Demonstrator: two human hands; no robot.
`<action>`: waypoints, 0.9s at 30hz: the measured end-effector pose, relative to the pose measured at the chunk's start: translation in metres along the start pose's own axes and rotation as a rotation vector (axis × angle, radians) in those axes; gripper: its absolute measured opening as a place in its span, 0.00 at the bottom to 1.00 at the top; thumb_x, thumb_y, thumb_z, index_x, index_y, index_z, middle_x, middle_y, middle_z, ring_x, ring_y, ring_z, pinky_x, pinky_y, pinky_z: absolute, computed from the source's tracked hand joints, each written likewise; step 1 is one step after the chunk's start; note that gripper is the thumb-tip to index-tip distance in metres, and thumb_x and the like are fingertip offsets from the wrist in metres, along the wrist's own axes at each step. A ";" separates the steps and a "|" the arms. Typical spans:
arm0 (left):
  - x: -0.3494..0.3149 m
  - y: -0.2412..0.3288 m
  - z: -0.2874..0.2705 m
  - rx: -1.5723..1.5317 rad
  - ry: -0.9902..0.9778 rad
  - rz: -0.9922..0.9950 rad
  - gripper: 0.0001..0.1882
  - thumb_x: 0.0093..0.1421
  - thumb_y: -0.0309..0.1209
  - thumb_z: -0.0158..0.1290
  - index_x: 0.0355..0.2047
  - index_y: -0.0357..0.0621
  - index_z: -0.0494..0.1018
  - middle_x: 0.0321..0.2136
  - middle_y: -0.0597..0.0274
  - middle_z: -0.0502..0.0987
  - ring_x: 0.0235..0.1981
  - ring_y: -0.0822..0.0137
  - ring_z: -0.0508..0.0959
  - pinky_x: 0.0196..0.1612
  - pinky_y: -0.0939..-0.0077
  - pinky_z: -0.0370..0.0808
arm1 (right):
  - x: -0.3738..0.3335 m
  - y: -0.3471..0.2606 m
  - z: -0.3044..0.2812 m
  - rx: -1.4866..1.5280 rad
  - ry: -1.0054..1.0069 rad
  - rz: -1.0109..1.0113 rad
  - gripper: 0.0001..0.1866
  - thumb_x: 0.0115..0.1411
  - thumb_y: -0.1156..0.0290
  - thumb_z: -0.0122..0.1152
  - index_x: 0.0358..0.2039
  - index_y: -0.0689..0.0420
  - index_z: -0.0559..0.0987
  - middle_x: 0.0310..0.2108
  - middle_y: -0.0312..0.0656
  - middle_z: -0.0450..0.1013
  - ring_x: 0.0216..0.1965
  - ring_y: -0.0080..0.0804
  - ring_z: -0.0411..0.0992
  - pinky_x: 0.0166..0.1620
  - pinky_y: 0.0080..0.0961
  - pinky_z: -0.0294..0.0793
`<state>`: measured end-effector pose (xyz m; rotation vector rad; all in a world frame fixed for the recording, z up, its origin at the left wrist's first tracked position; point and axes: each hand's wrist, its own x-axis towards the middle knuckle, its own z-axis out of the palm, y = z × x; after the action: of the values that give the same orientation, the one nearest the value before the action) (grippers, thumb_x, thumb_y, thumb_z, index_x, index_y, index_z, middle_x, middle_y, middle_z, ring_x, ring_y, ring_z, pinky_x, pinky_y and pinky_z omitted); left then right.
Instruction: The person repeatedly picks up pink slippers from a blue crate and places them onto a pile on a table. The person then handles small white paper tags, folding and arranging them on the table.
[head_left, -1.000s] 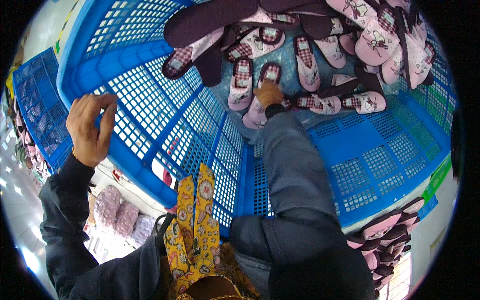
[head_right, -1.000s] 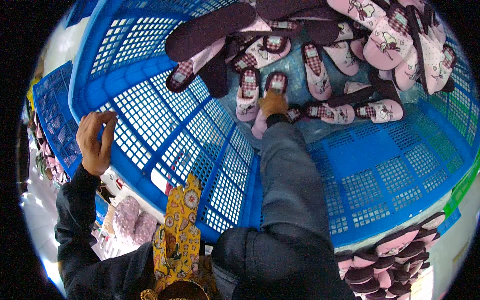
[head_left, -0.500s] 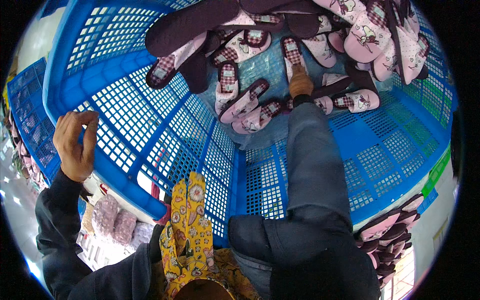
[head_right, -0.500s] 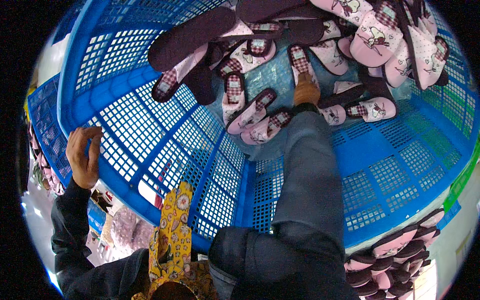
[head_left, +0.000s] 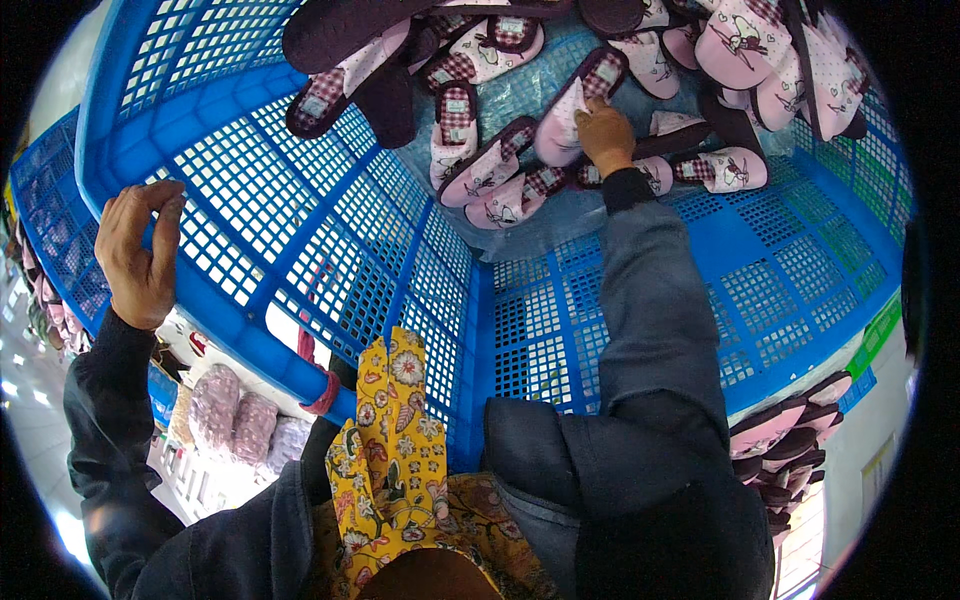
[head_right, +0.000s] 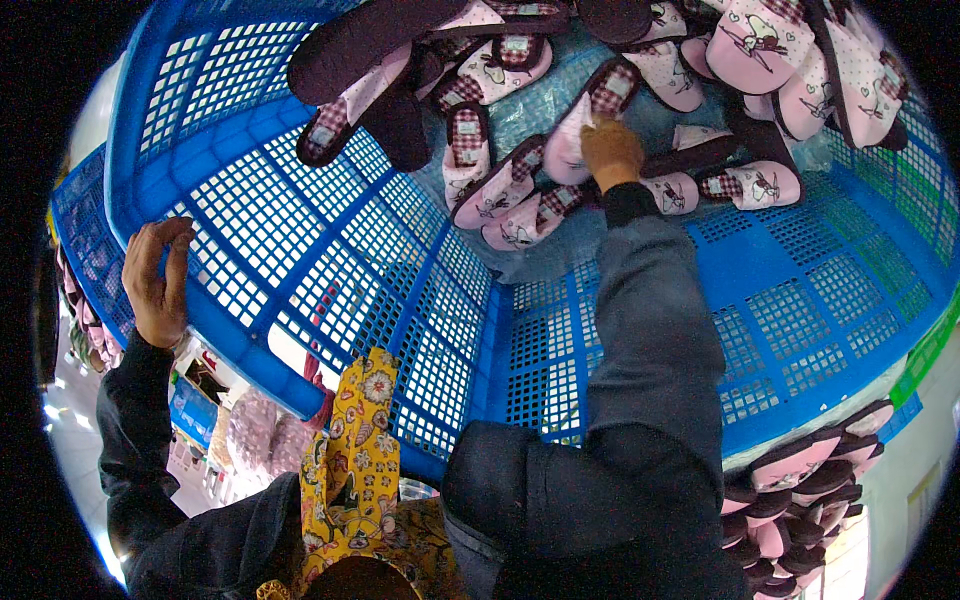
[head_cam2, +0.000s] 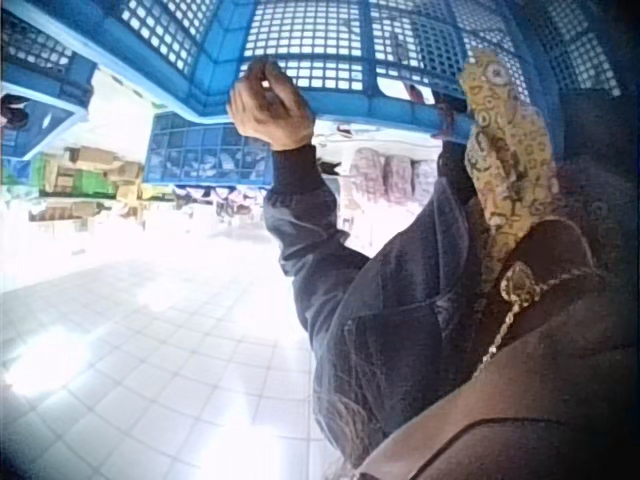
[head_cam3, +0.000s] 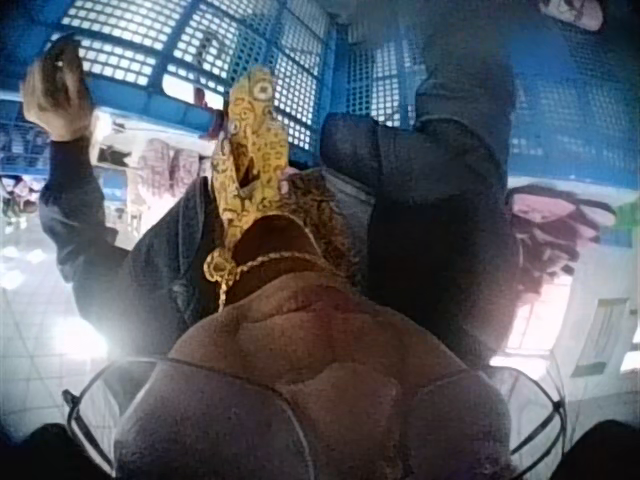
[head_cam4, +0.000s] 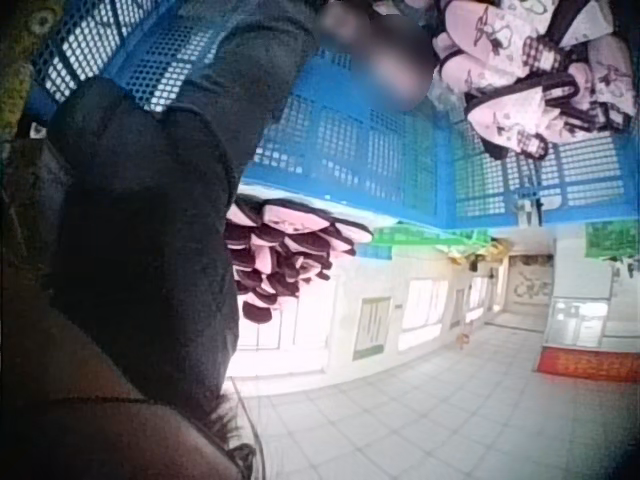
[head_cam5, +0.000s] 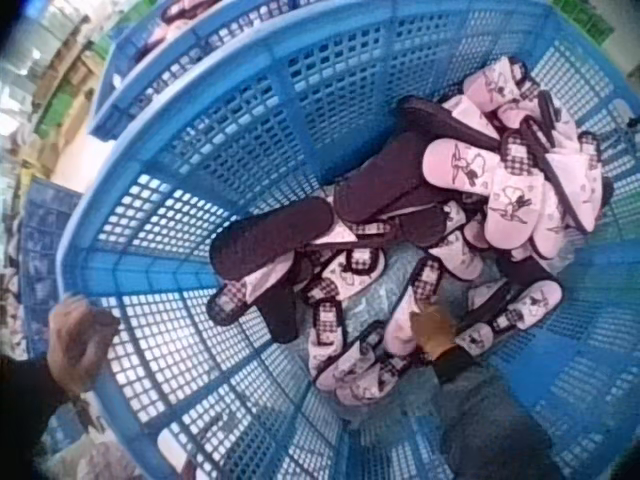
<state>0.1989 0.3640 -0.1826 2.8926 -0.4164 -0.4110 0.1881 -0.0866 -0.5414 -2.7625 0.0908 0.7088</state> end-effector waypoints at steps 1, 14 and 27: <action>-0.001 0.001 -0.001 0.004 -0.006 -0.011 0.06 0.56 0.25 0.51 0.32 0.37 0.75 0.28 0.56 0.76 0.29 0.61 0.74 0.36 0.72 0.67 | -0.001 -0.006 -0.004 0.177 -0.080 0.020 0.18 0.54 0.55 0.57 0.35 0.57 0.78 0.28 0.47 0.75 0.35 0.42 0.75 0.36 0.39 0.73; -0.001 -0.003 0.000 0.052 -0.056 -0.006 0.07 0.58 0.26 0.48 0.32 0.36 0.74 0.30 0.55 0.76 0.32 0.60 0.75 0.39 0.72 0.68 | -0.045 -0.096 0.093 0.727 -0.238 -0.043 0.20 0.48 0.56 0.63 0.33 0.60 0.79 0.33 0.51 0.74 0.39 0.51 0.71 0.42 0.42 0.69; -0.006 -0.004 0.001 0.035 -0.083 -0.077 0.08 0.59 0.27 0.46 0.33 0.35 0.73 0.32 0.54 0.76 0.34 0.60 0.75 0.41 0.71 0.69 | -0.095 -0.111 0.107 0.239 0.125 0.195 0.27 0.50 0.60 0.62 0.50 0.53 0.70 0.50 0.52 0.63 0.47 0.54 0.66 0.48 0.47 0.67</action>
<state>0.1940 0.3698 -0.1826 2.9409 -0.3281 -0.5431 0.0695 0.0499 -0.5563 -2.5864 0.4463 0.5314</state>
